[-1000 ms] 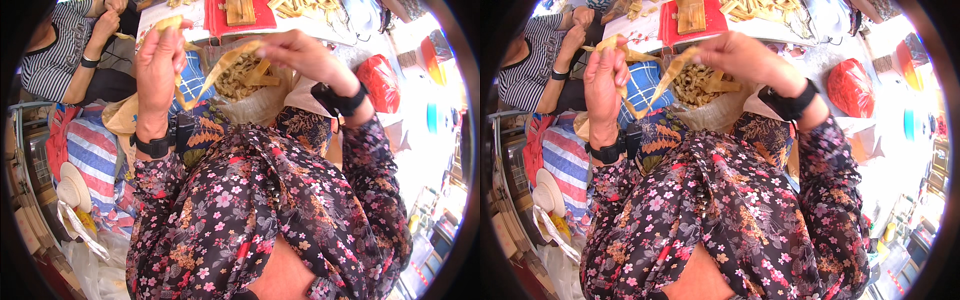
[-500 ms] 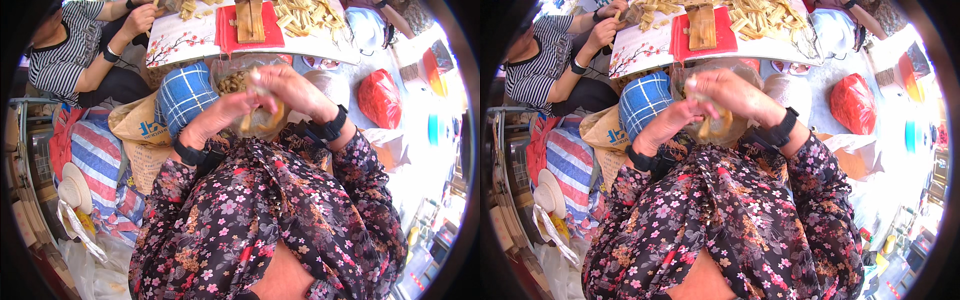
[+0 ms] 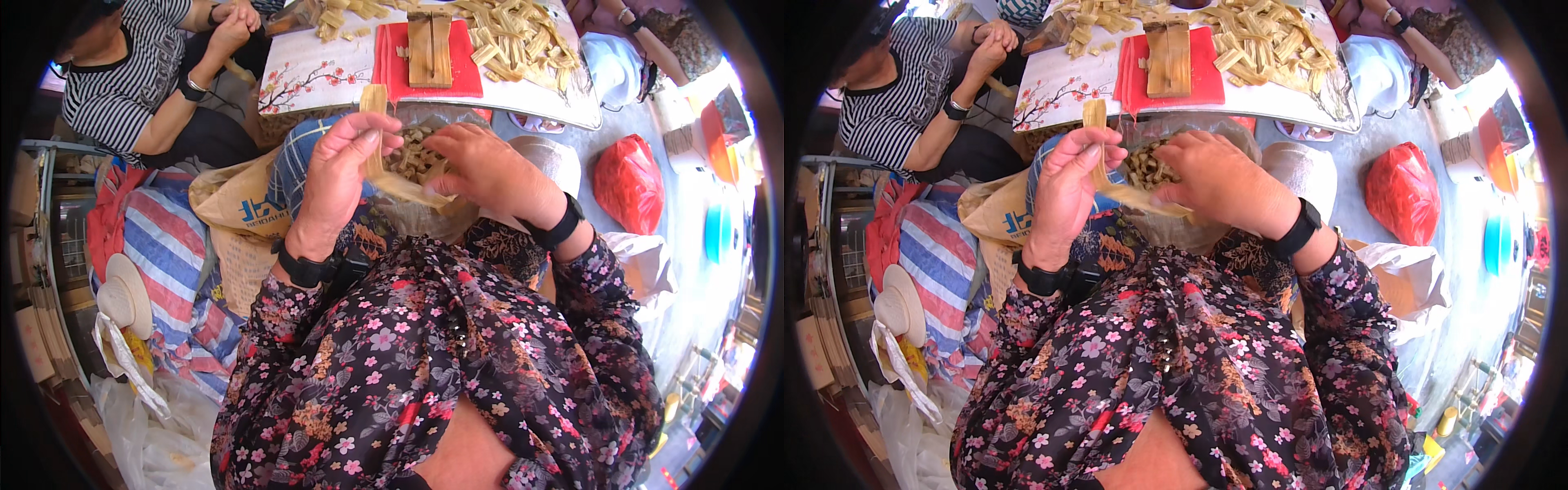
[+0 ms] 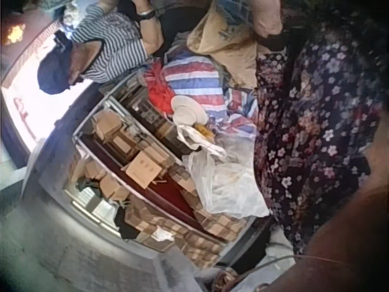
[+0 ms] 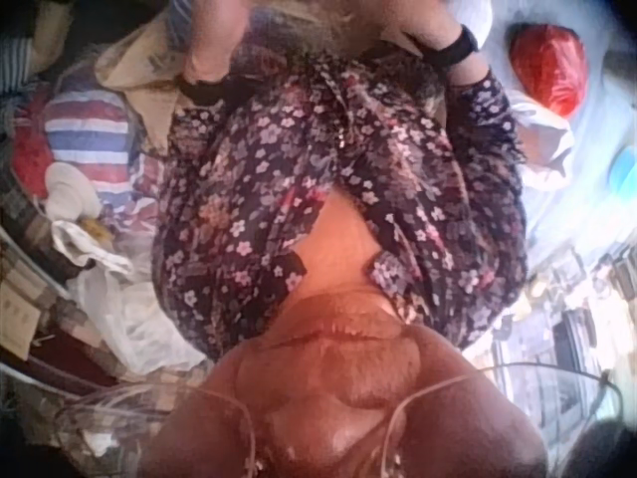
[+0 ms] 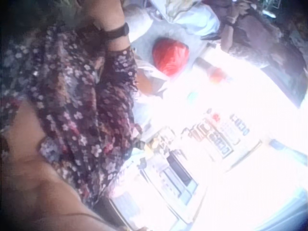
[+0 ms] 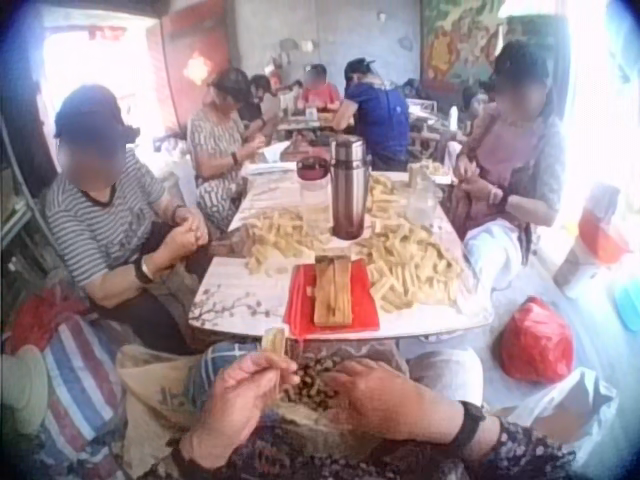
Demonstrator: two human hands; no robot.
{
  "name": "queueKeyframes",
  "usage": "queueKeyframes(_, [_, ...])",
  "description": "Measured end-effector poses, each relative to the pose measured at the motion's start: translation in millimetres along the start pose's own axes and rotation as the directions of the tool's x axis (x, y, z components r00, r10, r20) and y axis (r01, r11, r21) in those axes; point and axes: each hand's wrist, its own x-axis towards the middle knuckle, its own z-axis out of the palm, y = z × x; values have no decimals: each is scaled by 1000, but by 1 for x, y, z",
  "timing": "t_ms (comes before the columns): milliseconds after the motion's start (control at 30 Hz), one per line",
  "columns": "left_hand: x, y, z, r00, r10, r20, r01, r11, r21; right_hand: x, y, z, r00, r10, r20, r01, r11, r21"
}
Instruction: The person picks up long strips of food material, folds and rolls them into bundles by hand, and places them into a large bag while sitting at a table.
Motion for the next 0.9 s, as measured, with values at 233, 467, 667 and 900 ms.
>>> queueKeyframes(233, [2,4,13,989,87,119,-139,810,570,23,1,22,958,214,-189,39,559,828])
queueKeyframes(467, [14,-11,9,994,62,92,-103,816,569,18,5,7,800,144,-582,211,841,499])
queueKeyframes(667, [27,-15,12,864,-450,223,501,810,-304,9,-14,18,817,-77,-571,312,893,325])
queueKeyframes(900, [28,-16,27,894,-422,150,446,870,-210,8,-10,17,912,408,-38,-65,234,970])
